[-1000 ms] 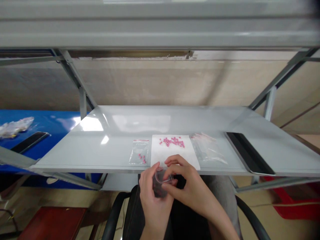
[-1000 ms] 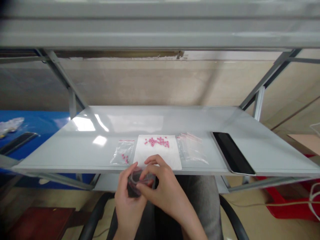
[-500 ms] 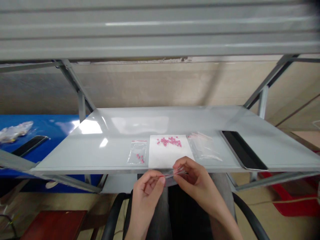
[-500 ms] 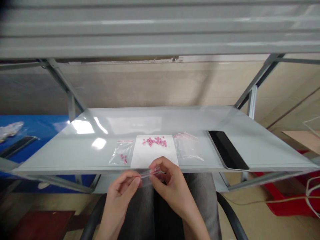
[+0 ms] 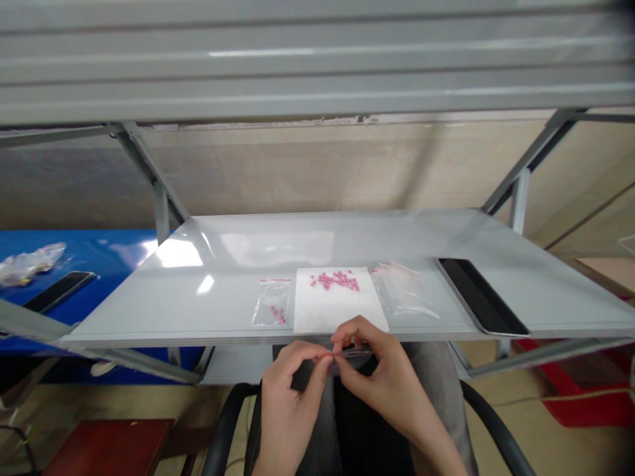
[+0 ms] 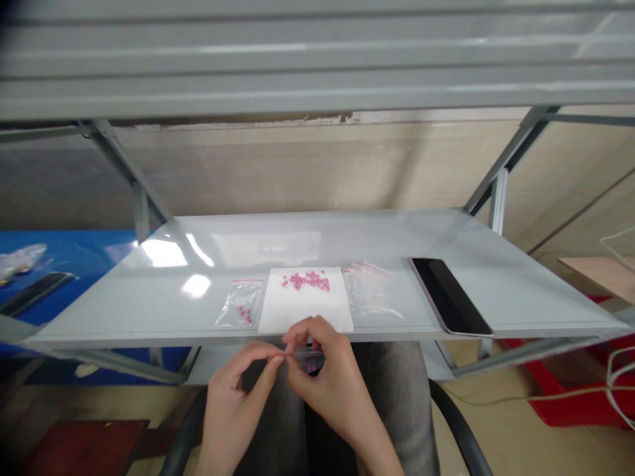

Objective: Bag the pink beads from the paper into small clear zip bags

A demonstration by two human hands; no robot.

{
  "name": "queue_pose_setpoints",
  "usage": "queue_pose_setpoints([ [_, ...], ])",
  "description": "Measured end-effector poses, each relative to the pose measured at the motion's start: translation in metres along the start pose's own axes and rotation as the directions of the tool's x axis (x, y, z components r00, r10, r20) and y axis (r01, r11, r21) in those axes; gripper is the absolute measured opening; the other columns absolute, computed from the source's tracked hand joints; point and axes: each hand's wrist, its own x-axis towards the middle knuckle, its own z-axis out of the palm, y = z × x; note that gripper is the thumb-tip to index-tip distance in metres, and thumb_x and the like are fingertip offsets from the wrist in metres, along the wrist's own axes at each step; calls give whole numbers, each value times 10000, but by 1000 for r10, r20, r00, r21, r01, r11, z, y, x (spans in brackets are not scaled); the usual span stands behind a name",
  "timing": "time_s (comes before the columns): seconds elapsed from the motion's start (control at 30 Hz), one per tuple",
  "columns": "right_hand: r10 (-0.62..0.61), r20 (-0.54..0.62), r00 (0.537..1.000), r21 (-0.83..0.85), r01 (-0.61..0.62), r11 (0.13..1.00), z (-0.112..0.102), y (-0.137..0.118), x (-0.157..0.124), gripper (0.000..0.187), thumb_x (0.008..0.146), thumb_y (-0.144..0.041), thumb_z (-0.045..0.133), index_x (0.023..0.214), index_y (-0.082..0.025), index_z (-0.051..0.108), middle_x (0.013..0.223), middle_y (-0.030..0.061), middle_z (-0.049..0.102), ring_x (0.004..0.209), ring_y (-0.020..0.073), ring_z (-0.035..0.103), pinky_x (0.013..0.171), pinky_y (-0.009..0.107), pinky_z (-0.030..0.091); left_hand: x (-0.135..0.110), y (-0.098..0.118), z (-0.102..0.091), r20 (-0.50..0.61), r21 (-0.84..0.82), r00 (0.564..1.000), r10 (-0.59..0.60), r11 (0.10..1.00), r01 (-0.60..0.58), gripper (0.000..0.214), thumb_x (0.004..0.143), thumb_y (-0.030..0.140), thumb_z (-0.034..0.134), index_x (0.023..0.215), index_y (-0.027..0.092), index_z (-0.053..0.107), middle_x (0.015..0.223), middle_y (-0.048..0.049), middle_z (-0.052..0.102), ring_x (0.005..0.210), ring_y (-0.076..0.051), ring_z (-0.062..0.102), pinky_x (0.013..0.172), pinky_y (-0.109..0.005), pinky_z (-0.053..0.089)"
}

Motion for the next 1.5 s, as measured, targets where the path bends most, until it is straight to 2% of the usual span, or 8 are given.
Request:
queue_pose_setpoints([
  [0.17, 20, -62, 998, -29, -22, 999, 4, -1, 0, 132, 718, -100, 594, 753, -223, 627, 722, -16, 624, 705, 176, 542, 659, 303, 392, 2, 1, -1, -12, 20, 1000, 10, 1000, -9, 138, 918, 256, 654, 803, 231, 724, 771, 8, 735, 724, -161, 701, 683, -227, 536],
  [0.43, 100, -17, 995, 224, -93, 970, 2, 11, 4, 105, 784, -128, 655, 808, -217, 605, 760, -16, 647, 726, 170, 577, 698, 308, 430, 2, 2, -5, -50, 0, 999, 9, 1000, -9, 120, 908, 246, 657, 803, 225, 709, 772, 19, 720, 720, -142, 681, 680, -199, 526],
  [0.67, 93, 27, 995, 279, -97, 955, 4, 10, 3, 124, 777, -109, 670, 812, -209, 607, 761, -17, 649, 732, 160, 580, 708, 301, 430, 1, -10, -3, 39, -180, 996, -76, 980, 82, 76, 899, 234, 668, 964, 234, 707, 901, -3, 719, 851, -161, 676, 777, -231, 530],
  [0.8, 98, 53, 994, 368, -111, 923, 6, 10, 4, 158, 778, -117, 698, 861, -214, 604, 777, -20, 664, 709, 149, 584, 690, 291, 440, 3, -12, -2, 67, -275, 996, -53, 959, 70, 104, 928, 236, 654, 844, 216, 711, 824, -6, 679, 778, -151, 653, 718, -232, 513],
  [1.03, 217, 7, 976, 511, -190, 838, 18, 22, 0, 214, 789, -226, 783, 787, -211, 569, 762, 13, 749, 686, 150, 614, 657, 269, 432, 1, -14, -2, -80, -327, 996, -31, 945, 3, 145, 917, 206, 675, 774, 206, 650, 743, 19, 598, 701, -125, 591, 647, -207, 479],
  [1.27, 299, -38, 954, 593, -219, 775, 31, 17, 7, 275, 724, -300, 875, 776, -207, 622, 746, 31, 794, 670, 164, 685, 642, 251, 464, 4, -21, -10, -178, -307, 984, 5, 950, -60, 67, 919, 188, 677, 866, 222, 701, 836, 7, 657, 795, -133, 620, 735, -214, 498],
  [1.4, 213, -65, 975, 580, -137, 803, 42, -2, 22, 167, 737, -275, 840, 732, -210, 687, 736, 26, 796, 704, 183, 720, 679, 266, 510, 16, -19, -33, -263, -298, 963, 51, 945, -132, 56, 882, 189, 719, 839, 219, 737, 838, 0, 674, 824, -142, 622, 740, -214, 498],
  [1.5, 115, -63, 991, 496, -69, 865, 54, -12, 46, 31, 774, -242, 758, 760, -222, 740, 776, 25, 800, 763, 202, 741, 748, 300, 543, 38, -21, -53, -324, -290, 946, 5, 951, -105, 79, 854, 257, 745, 798, 202, 736, 798, -4, 681, 802, -157, 638, 725, -230, 513],
])
